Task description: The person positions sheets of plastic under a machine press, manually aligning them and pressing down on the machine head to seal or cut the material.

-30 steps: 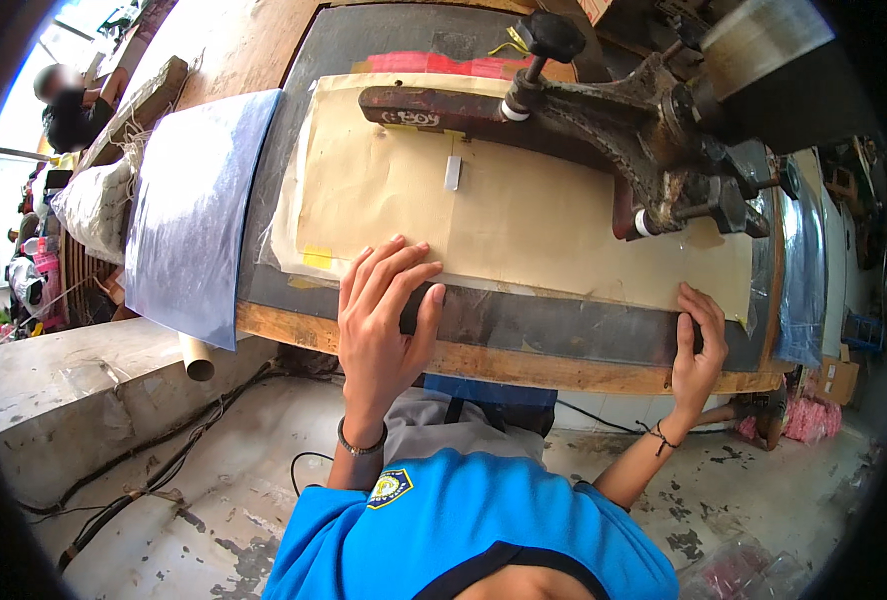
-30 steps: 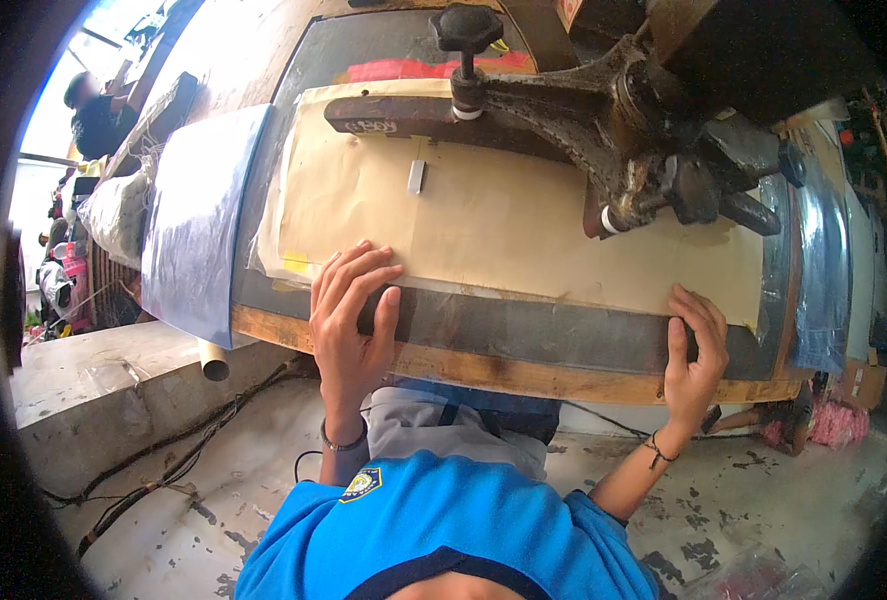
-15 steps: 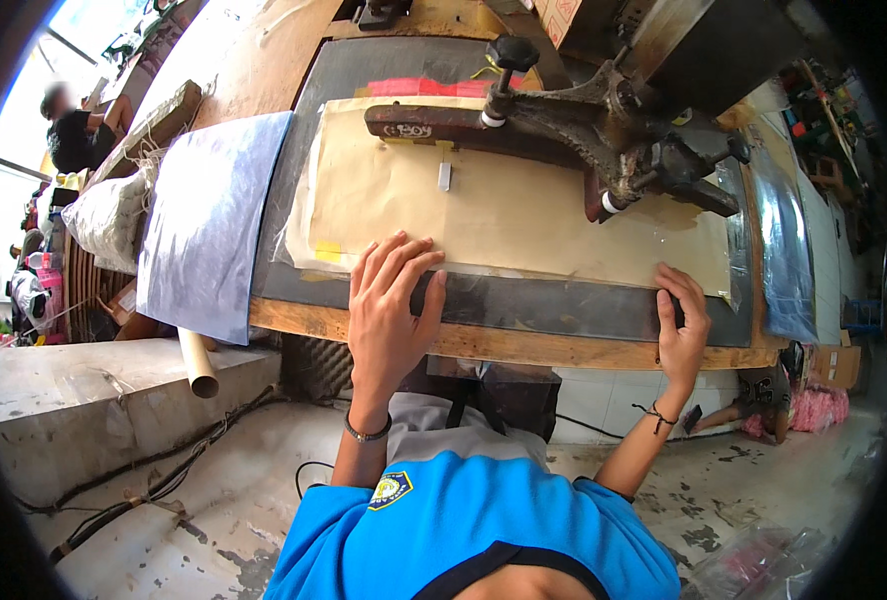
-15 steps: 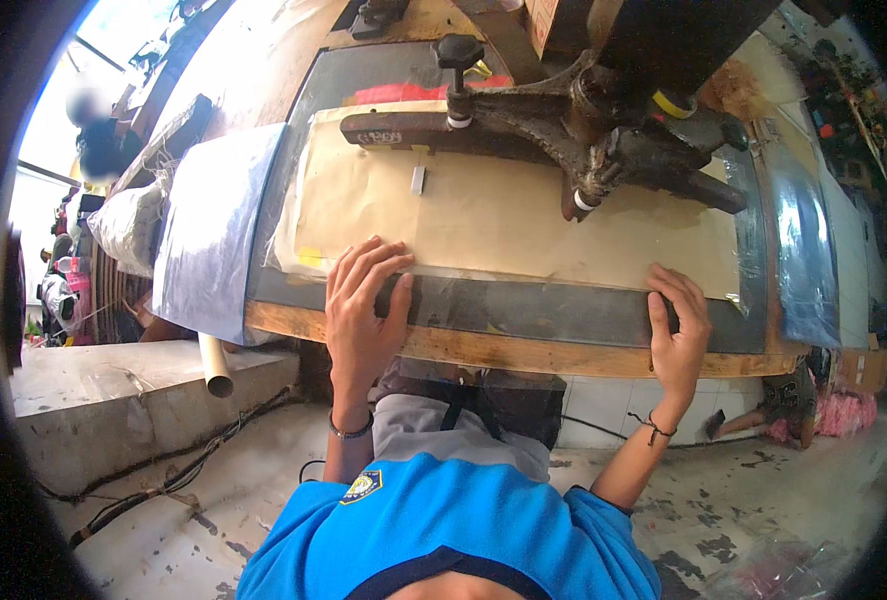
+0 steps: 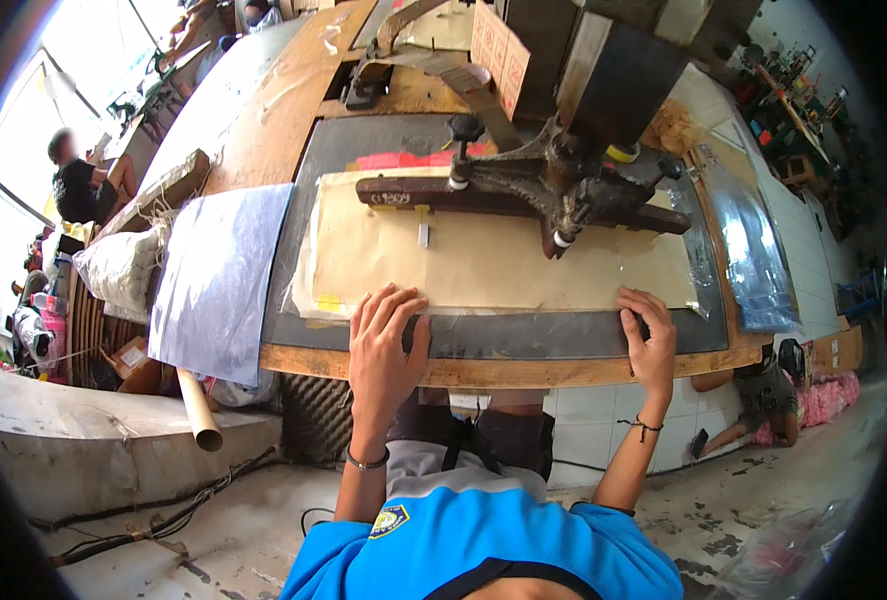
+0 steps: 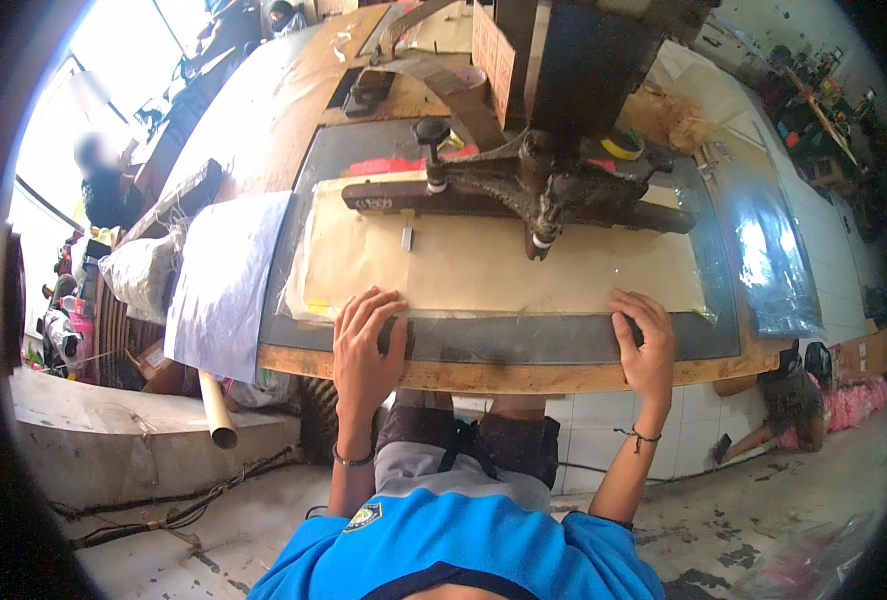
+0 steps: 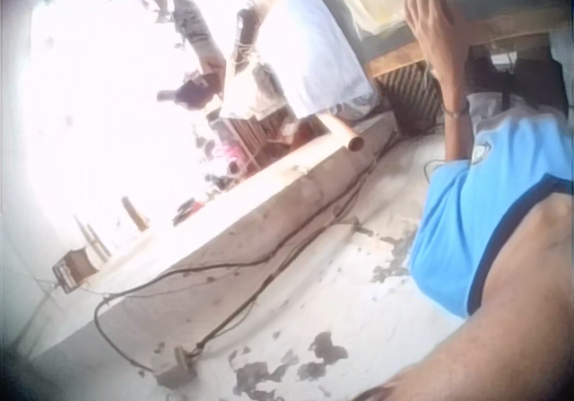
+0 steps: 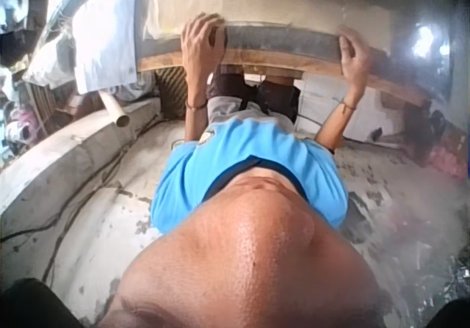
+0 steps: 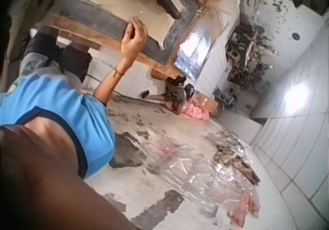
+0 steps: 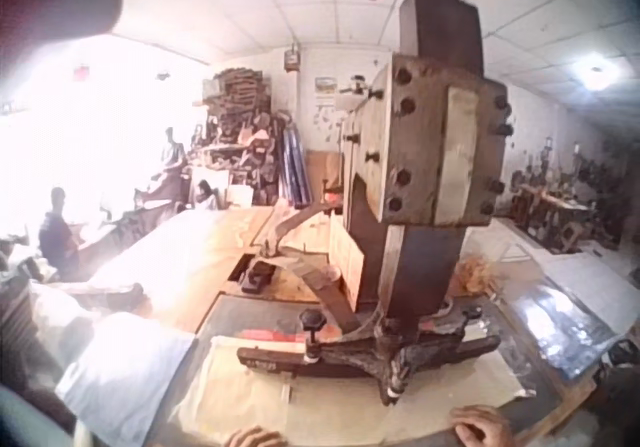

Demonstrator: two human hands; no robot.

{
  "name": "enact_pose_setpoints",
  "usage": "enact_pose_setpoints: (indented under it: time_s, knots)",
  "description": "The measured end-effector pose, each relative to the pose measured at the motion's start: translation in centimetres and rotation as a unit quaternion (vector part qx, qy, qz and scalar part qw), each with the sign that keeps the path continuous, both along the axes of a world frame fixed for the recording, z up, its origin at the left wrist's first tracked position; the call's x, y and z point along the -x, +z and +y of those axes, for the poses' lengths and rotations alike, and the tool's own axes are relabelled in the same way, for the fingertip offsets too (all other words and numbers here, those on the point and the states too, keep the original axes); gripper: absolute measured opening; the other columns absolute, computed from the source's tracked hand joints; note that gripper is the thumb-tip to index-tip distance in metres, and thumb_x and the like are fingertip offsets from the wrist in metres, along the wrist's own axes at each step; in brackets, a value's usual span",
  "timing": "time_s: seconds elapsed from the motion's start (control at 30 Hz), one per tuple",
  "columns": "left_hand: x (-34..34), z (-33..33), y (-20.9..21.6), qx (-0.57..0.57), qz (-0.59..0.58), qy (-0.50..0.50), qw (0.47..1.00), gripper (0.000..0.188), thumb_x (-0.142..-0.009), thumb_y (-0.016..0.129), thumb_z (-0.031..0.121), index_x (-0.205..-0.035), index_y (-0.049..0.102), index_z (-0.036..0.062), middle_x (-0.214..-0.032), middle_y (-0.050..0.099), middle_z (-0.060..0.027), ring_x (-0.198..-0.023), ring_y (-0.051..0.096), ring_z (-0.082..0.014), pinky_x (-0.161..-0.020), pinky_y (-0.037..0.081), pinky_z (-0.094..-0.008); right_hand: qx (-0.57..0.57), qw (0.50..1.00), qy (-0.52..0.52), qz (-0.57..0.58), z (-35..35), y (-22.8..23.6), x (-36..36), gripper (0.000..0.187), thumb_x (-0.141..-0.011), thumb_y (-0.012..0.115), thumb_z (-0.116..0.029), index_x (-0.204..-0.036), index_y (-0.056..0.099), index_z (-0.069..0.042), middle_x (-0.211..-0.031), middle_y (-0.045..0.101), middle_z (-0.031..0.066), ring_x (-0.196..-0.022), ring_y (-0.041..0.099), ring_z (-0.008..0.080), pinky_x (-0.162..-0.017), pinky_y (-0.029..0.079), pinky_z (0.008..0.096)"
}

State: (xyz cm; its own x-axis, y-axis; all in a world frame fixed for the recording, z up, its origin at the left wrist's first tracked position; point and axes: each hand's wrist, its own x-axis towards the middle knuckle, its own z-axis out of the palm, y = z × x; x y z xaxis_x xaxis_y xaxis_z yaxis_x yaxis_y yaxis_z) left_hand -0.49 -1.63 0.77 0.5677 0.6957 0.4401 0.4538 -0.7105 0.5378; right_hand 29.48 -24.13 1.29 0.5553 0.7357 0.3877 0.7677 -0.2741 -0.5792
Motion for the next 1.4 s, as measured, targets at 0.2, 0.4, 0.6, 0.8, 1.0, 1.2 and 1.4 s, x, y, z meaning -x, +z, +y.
enact_pose_setpoints:
  time_s: [0.2,0.4,0.6,0.8,1.0,1.2,1.4]
  knots:
    - [-0.1,-0.2,-0.1,-0.007,-0.006,-0.001,1.0,0.02,-0.094,0.069,0.012,-0.113,0.074,0.0061,-0.127,0.072,-0.0097,-0.133,0.059,-0.0317,-0.121,0.038,-0.0494,-0.011,1.0,0.009,0.0,-0.2,-0.2,-0.1,0.024,-0.103,0.067,-0.025,-0.111,0.076,-0.004,-0.125,0.076,0.0084,-0.124,0.064,0.031,-0.11,0.047,0.0446]
    - [0.0,-0.4,-0.2,-0.022,-0.006,-0.003,1.0,0.019,-0.096,0.067,0.012,-0.113,0.074,0.0053,-0.126,0.072,-0.0104,-0.132,0.059,-0.0324,-0.12,0.039,-0.0487,-0.003,0.999,0.031,-0.022,-0.5,-0.2,-0.1,0.023,-0.103,0.066,-0.024,-0.11,0.076,-0.004,-0.126,0.075,0.0091,-0.126,0.063,0.0319,-0.11,0.046,0.0449]
    - [0.2,-0.5,-0.3,-0.036,-0.003,0.003,0.999,0.02,-0.097,0.066,0.014,-0.113,0.073,0.0047,-0.126,0.072,-0.0109,-0.132,0.06,-0.0333,-0.118,0.039,-0.0474,-0.009,0.999,0.041,-0.007,-0.3,0.0,0.0,0.024,-0.103,0.066,-0.025,-0.11,0.077,-0.005,-0.128,0.074,0.0091,-0.129,0.06,0.0309,-0.113,0.043,0.0446]
    - [0.2,-0.7,-0.4,-0.05,-0.01,-0.003,0.999,0.02,-0.097,0.066,0.015,-0.113,0.073,0.0046,-0.127,0.072,-0.0112,-0.131,0.06,-0.0336,-0.118,0.04,-0.0477,-0.033,0.998,0.046,-0.002,-0.6,-0.6,-0.3,0.024,-0.103,0.066,-0.025,-0.11,0.077,-0.005,-0.127,0.074,0.01,-0.126,0.062,0.0311,-0.111,0.045,0.0448]
    - [0.3,-0.8,-0.4,-0.057,-0.001,0.005,0.998,0.021,-0.097,0.066,0.015,-0.115,0.073,0.0064,-0.13,0.072,-0.0096,-0.133,0.06,-0.0324,-0.117,0.041,-0.0458,-0.03,0.998,0.047,-0.016,-0.6,-0.7,-0.5,0.023,-0.103,0.066,-0.025,-0.11,0.077,-0.005,-0.126,0.075,0.0108,-0.126,0.063,0.0317,-0.11,0.046,0.0447]
    - [0.2,-0.9,-0.6,-0.057,0.002,0.011,0.998,0.021,-0.097,0.065,0.015,-0.115,0.074,0.007,-0.13,0.072,-0.009,-0.133,0.06,-0.0312,-0.118,0.04,-0.0454,-0.021,0.998,0.044,-0.038,-0.9,-0.7,-0.2,0.026,-0.103,0.067,-0.026,-0.111,0.077,-0.003,-0.127,0.075,0.0107,-0.127,0.063,0.0316,-0.111,0.046,0.0445]
    - [0.3,-0.9,-0.7,-0.06,0.0,0.016,0.998,0.02,-0.097,0.065,0.015,-0.113,0.074,0.0073,-0.129,0.073,-0.0085,-0.133,0.06,-0.0314,-0.118,0.041,-0.0457,-0.024,0.998,0.05,-0.033,-1.4,-0.9,0.0,0.027,-0.104,0.066,-0.027,-0.111,0.077,-0.003,-0.129,0.074,0.0113,-0.128,0.063,0.0318,-0.111,0.046,0.0449]
